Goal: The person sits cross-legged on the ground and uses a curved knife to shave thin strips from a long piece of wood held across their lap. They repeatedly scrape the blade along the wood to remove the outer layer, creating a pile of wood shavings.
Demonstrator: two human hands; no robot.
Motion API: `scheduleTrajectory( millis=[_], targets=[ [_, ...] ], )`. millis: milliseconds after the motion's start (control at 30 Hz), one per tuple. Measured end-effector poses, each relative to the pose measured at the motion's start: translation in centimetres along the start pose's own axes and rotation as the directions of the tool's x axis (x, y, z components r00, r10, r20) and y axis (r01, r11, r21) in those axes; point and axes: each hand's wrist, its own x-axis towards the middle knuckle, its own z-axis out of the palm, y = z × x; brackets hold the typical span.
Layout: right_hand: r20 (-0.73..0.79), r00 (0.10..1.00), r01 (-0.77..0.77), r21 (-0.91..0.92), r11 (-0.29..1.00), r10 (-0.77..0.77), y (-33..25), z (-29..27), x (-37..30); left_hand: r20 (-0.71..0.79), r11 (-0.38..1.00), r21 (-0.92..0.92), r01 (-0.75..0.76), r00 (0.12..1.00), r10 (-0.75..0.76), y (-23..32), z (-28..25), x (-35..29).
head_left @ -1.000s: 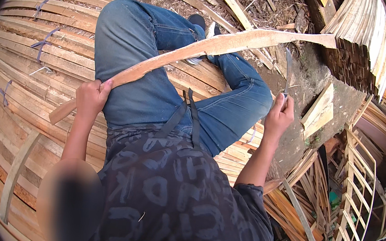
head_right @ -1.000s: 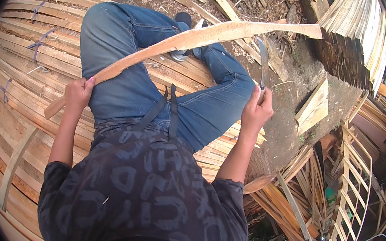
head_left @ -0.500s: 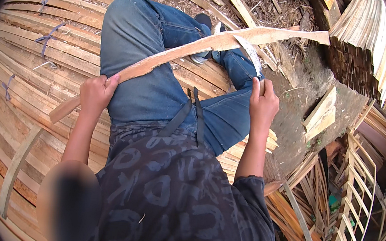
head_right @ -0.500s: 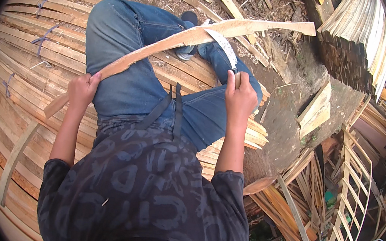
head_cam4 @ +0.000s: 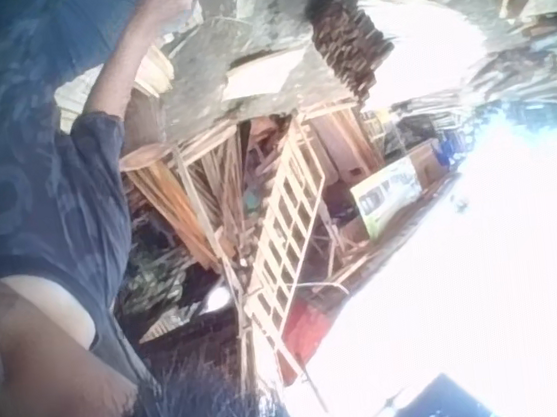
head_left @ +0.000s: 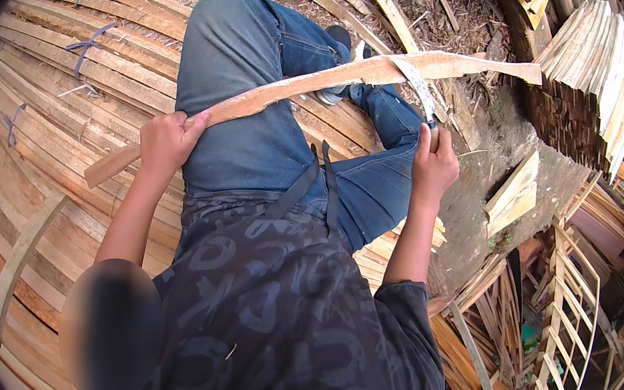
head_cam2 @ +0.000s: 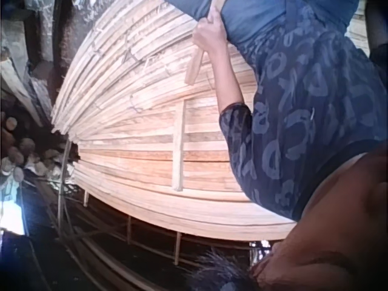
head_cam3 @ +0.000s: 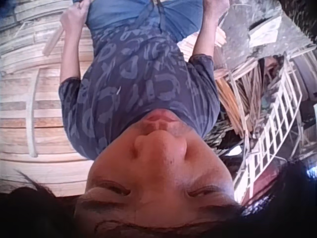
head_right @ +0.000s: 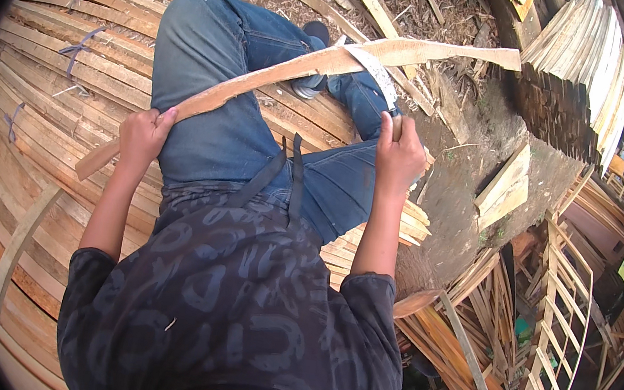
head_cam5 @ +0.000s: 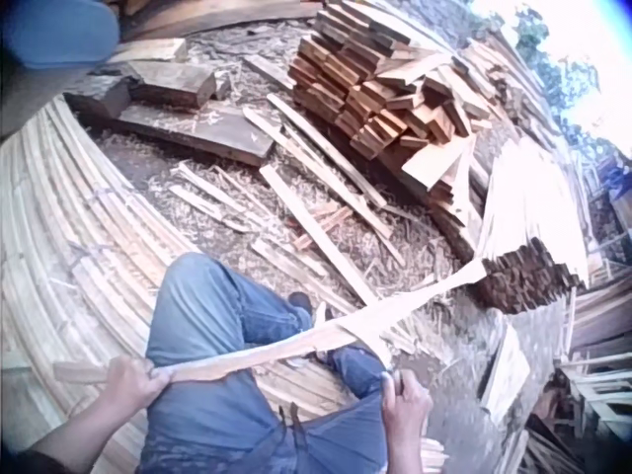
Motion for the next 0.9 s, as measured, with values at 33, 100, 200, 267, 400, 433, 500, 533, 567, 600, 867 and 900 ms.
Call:
scheduleTrajectory(
  millis=[33, 100, 200, 267, 400, 433, 500, 533, 567, 600, 867, 900],
  targets=[
    [0.011, 0.998, 0.056, -0.163, 0.985, -0.055, 1.5, -0.5, 1.0, 0.015, 1.000, 0.009, 0.005, 1.000, -0.005, 0.3, -0.3, 0.0],
    [0.047, 0.999, 0.024, -0.208, 0.978, -0.014, 2.7, 0.7, -0.5, 0.057, 0.999, 0.037, 0.003, 0.998, -0.005, 1.3, -0.8, 0.3],
    [0.072, 0.997, -0.022, -0.144, 0.989, 0.032, 0.6, 1.9, -2.2, 0.022, 0.999, 0.036, -0.003, 1.000, 0.002, 1.5, -0.6, 0.8],
    [0.091, 0.996, 0.008, -0.042, 0.999, -0.004, -1.5, 1.4, -3.3, 0.027, 1.000, 0.026, -0.010, 1.000, 0.010, 1.1, -0.6, 0.5],
    [-0.002, 1.000, -0.015, -0.318, 0.948, 0.015, 1.3, 1.4, 0.3, 0.045, 1.000, -0.019, 0.002, 0.999, -0.001, 1.5, -1.0, 0.6],
    [0.019, 1.000, -0.018, -0.290, 0.957, 0.024, 1.0, 1.8, 0.4, 0.035, 0.999, -0.033, 0.004, 0.999, -0.003, 1.6, -1.1, 0.7],
    [0.034, 0.999, -0.009, -0.250, 0.968, 0.018, -1.1, 1.2, -1.0, 0.035, 0.999, -0.041, -0.005, 0.999, 0.006, 0.9, -0.7, 0.7],
    [0.049, 0.999, -0.002, -0.236, 0.972, 0.014, -2.3, 0.6, -1.7, 0.043, 0.999, -0.050, -0.006, 0.999, 0.008, 0.6, -0.4, 0.2],
    [0.099, 0.992, 0.101, -0.261, 0.960, -0.077, -3.1, 0.2, -2.0, 0.048, 0.997, -0.072, -0.009, 0.999, 0.012, 0.6, -0.4, -0.2],
    [0.066, 0.997, -0.031, -0.251, 0.967, 0.049, -1.9, -0.1, -1.2, 0.045, 0.995, -0.098, -0.018, 0.999, 0.023, 0.6, -0.4, -0.1],
    [-0.294, 0.892, -0.371, -0.047, 0.927, 0.342, 7.2, -11.5, 1.4, 0.061, 0.942, -0.335, -0.030, 0.997, 0.053, 0.1, 0.5, 0.7],
    [-0.296, 0.912, -0.317, -0.072, 0.946, 0.284, 5.9, -11.9, 0.7, 0.044, 0.935, -0.351, -0.046, 0.997, 0.066, 0.4, 0.6, 0.8]
  ],
)
